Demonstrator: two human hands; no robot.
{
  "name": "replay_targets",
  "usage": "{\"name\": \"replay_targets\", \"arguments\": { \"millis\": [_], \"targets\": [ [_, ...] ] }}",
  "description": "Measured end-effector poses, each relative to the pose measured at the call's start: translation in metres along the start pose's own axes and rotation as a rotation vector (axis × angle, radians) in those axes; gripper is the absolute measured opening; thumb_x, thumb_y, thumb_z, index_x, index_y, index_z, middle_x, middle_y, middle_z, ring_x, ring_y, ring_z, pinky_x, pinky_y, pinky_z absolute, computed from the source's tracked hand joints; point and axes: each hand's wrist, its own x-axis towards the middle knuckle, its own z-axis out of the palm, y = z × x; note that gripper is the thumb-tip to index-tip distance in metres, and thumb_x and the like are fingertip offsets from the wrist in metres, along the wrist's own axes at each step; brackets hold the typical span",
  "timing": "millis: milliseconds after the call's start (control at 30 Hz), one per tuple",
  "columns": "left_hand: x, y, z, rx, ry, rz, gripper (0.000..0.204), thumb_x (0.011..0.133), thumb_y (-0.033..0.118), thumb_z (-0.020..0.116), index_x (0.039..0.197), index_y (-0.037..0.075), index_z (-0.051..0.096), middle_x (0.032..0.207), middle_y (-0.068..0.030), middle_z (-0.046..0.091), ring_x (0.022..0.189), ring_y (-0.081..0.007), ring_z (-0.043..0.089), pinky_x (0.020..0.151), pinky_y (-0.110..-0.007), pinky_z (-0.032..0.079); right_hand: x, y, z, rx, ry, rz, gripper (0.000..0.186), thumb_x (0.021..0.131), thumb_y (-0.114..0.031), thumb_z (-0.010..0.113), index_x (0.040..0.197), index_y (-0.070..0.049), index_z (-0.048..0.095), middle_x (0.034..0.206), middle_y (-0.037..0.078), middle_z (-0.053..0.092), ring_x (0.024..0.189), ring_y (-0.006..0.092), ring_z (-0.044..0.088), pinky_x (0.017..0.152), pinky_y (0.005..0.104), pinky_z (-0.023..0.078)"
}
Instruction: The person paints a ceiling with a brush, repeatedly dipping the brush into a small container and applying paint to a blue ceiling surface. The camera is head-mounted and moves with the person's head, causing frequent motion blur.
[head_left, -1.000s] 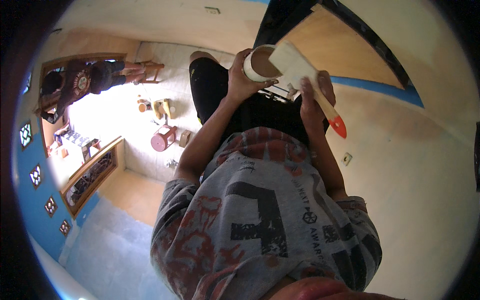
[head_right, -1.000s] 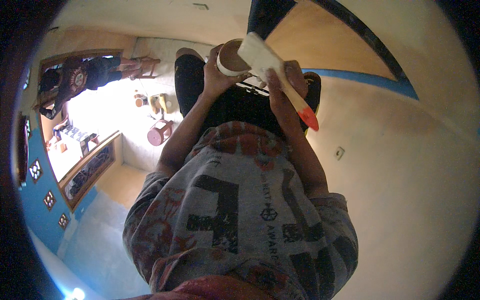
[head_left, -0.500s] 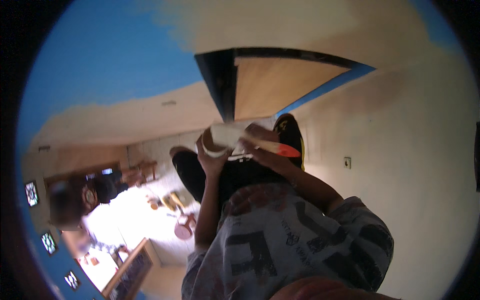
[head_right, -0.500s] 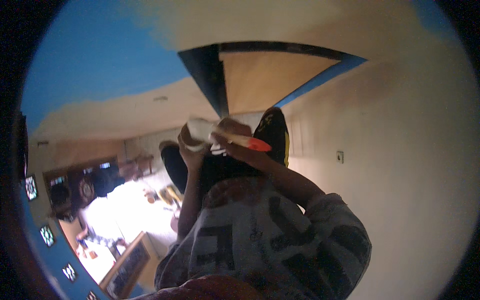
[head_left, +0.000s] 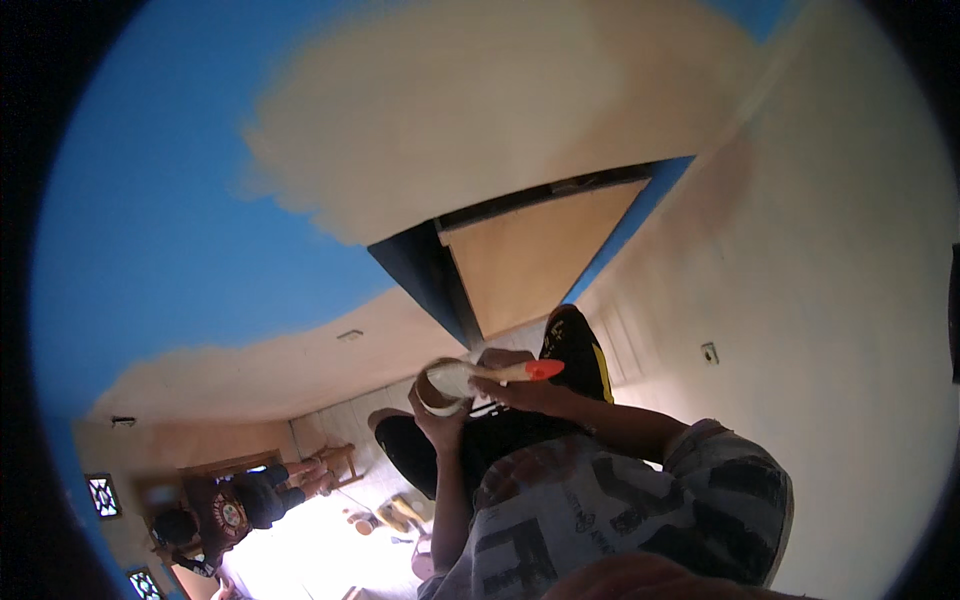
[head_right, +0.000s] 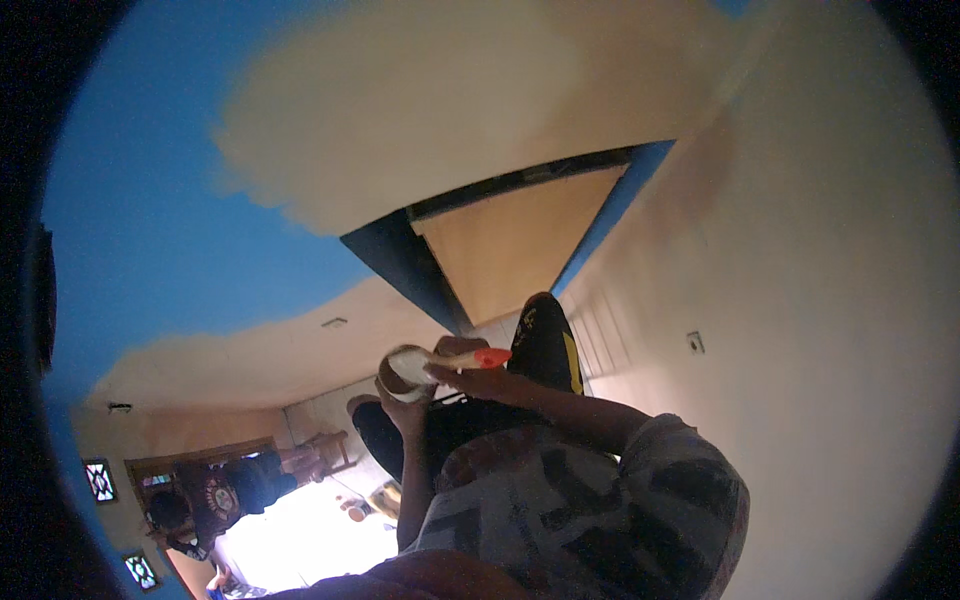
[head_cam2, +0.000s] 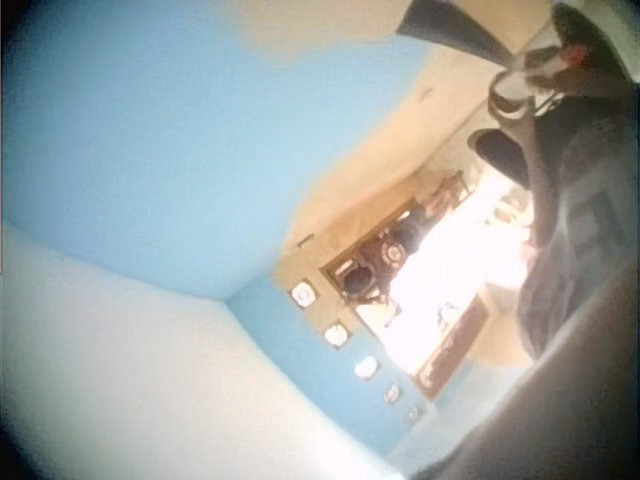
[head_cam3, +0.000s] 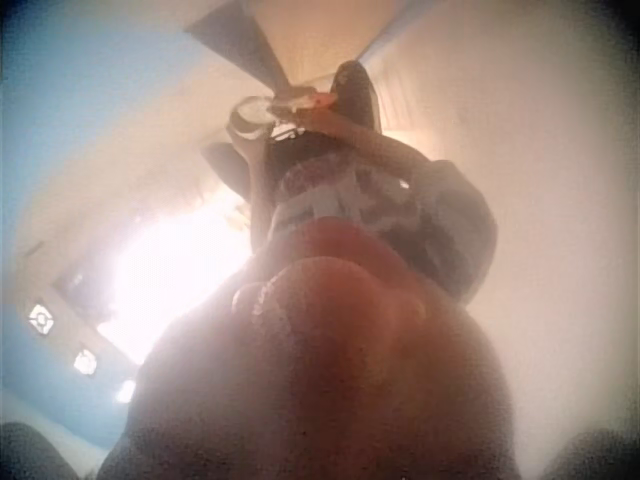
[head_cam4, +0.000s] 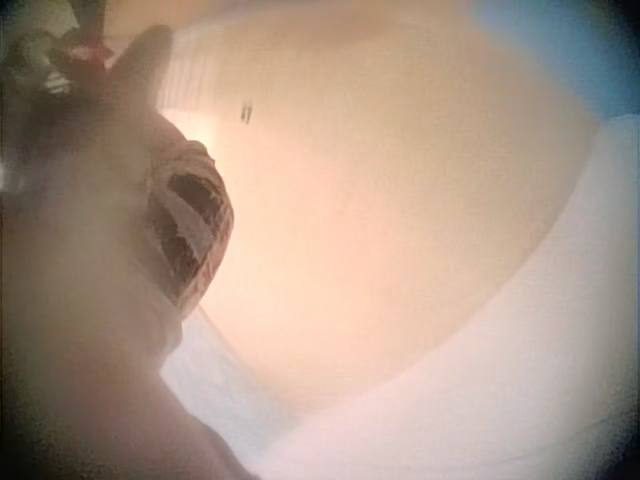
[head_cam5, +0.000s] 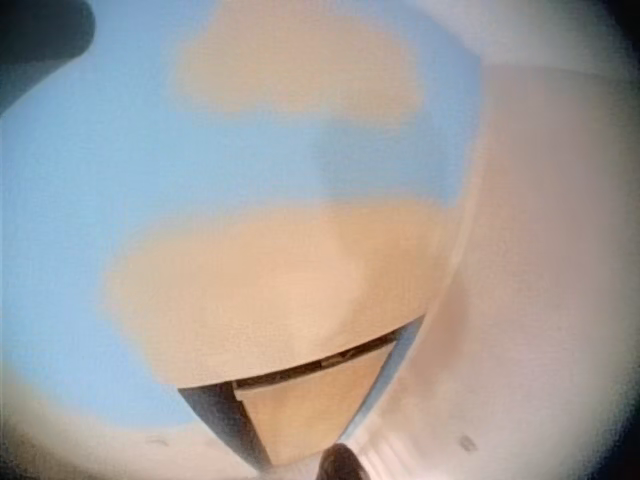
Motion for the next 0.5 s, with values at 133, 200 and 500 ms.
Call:
{"name": "replay_targets", "arguments": {
  "millis": [133, 200, 500],
  "targets": [
    [-0.001, 0.006, -0.001, 0.001, -0.016, 0.014, 0.087, 0.058, 0.026, 0.092, 0.129, 0.003, 0.047, 0.122, -0.0133, 0.060, 0.113, -0.0242, 0.058, 0.096, -0.038, 0.048, 0.001, -0.005, 0.002, 0.017, 0.187, -0.019, 0.019, 0.091, -0.017, 0.067, 0.086, -0.001, 0.060, 0.076, 0.005, 0.059, 0.070, 0.0102, 0.060, 0.057, 0.0278, 0.047],
    [0.000, -0.001, 0.001, 0.017, -0.002, 0.031, 0.088, 0.057, 0.026, 0.093, 0.129, 0.003, 0.047, 0.121, -0.0133, 0.060, 0.113, -0.0243, 0.059, 0.096, -0.038, 0.048, 0.001, 0.003, -0.003, -0.024, 0.089, -0.045, 0.019, 0.093, -0.017, 0.065, 0.089, 0.001, 0.061, 0.078, 0.006, 0.060, 0.067, 0.0093, 0.061, 0.056, 0.0246, 0.049],
    [0.000, -0.010, 0.003, 0.057, -0.018, 0.037, 0.090, 0.054, 0.029, 0.093, 0.128, 0.003, 0.048, 0.122, -0.0148, 0.061, 0.115, -0.0265, 0.059, 0.097, -0.040, 0.048, -0.007, 0.009, -0.002, 0.077, 0.047, 0.027, 0.019, 0.093, -0.018, 0.064, 0.088, 0.001, 0.061, 0.076, 0.005, 0.058, 0.069, 0.0088, 0.061, 0.055, 0.0252, 0.049]
  ]
}}
